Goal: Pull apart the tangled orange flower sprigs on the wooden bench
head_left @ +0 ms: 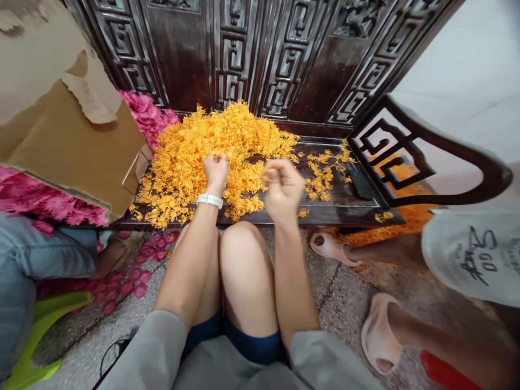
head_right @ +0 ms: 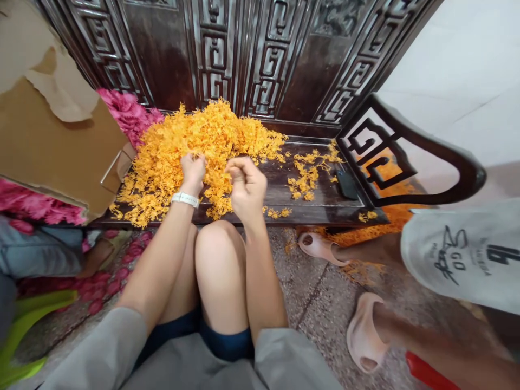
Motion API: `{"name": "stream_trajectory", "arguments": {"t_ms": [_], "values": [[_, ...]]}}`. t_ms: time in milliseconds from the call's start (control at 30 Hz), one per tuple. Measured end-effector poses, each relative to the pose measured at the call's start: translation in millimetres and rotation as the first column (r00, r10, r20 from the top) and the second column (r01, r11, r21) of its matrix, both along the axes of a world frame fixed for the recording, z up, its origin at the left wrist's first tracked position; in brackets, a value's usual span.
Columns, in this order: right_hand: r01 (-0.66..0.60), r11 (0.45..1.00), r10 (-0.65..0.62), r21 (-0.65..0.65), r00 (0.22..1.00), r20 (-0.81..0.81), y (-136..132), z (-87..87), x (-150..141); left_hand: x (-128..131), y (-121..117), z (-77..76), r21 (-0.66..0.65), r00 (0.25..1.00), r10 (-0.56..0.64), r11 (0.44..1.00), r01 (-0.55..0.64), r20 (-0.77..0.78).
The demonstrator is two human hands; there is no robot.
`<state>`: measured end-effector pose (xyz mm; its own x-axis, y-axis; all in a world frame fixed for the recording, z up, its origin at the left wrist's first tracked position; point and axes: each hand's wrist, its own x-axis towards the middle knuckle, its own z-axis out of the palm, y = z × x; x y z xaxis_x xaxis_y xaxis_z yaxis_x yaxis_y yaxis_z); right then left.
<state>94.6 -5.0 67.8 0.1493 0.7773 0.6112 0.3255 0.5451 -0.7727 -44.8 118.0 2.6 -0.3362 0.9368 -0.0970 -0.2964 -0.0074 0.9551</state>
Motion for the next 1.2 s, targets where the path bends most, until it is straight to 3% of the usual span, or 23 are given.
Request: {"name": "stream_trajectory", "arguments": {"t_ms": [67,133,167,233,300,367,433,467,600,667,900,1067,1200], "values": [[0.066,0.987,-0.057,0.147,0.996,-0.067,-8.9,21.5,6.4,-3.6,2.5,4.2,-0.033,0.994,0.083,0.996,-0.081,0.072],[0.115,0.973,-0.106,0.198,0.993,-0.059,-3.1,23.8,16.2,-6.4,-1.6,9.3,-0.003,0.98,0.008,1.0,-0.008,0.201],[0.128,0.979,-0.124,0.158,0.992,-0.033,4.5,16.1,21.3,-7.1,-5.6,11.6,0.031,0.96,-0.065,0.998,0.059,0.272],[0.142,0.988,-0.141,-0.066,0.99,0.01,24.1,-13.6,28.8,-6.6,-14.7,15.1,0.089,0.898,-0.189,0.982,0.167,0.397],[0.15,0.934,-0.188,-0.325,0.978,-0.088,41.9,-50.5,29.9,-4.0,-22.1,17.0,0.096,0.843,-0.253,0.967,0.236,0.475],[-0.04,0.845,-0.136,-0.534,0.948,-0.288,52.4,-79.6,24.2,-0.3,-26.4,18.3,0.076,0.819,-0.285,0.955,0.287,0.499],[-0.254,0.774,-0.046,-0.58,0.891,-0.451,55.8,-93.5,15.6,3.1,-28.5,19.4,0.066,0.815,-0.34,0.934,0.352,0.469],[-0.305,0.771,-0.003,-0.559,0.876,-0.482,56.1,-95.3,11.8,4.1,-29.1,19.8,0.069,0.819,-0.369,0.923,0.379,0.44],[-0.171,0.898,-0.005,-0.405,0.917,-0.399,57.2,-90.0,7.2,2.6,-30.6,20.0,0.108,0.856,-0.431,0.902,0.418,0.285],[-0.112,0.929,-0.044,-0.352,0.913,-0.405,59.2,-89.1,9.7,0.9,-31.3,19.8,0.103,0.873,-0.447,0.895,0.435,0.194],[-0.086,0.949,-0.086,-0.303,0.855,-0.512,63.7,-91.9,9.6,9.8,-37.6,22.0,0.056,0.849,-0.503,0.854,0.517,-0.161],[-0.154,0.943,-0.039,-0.294,0.829,-0.559,60.3,-85.1,5.2,7.6,-34.1,14.9,0.045,0.831,-0.511,0.846,0.532,-0.221],[-0.11,0.952,-0.064,-0.285,0.84,-0.539,60.9,-87.7,5.2,-1.6,-30.3,9.7,0.055,0.784,-0.596,0.789,0.612,-0.173]]}}
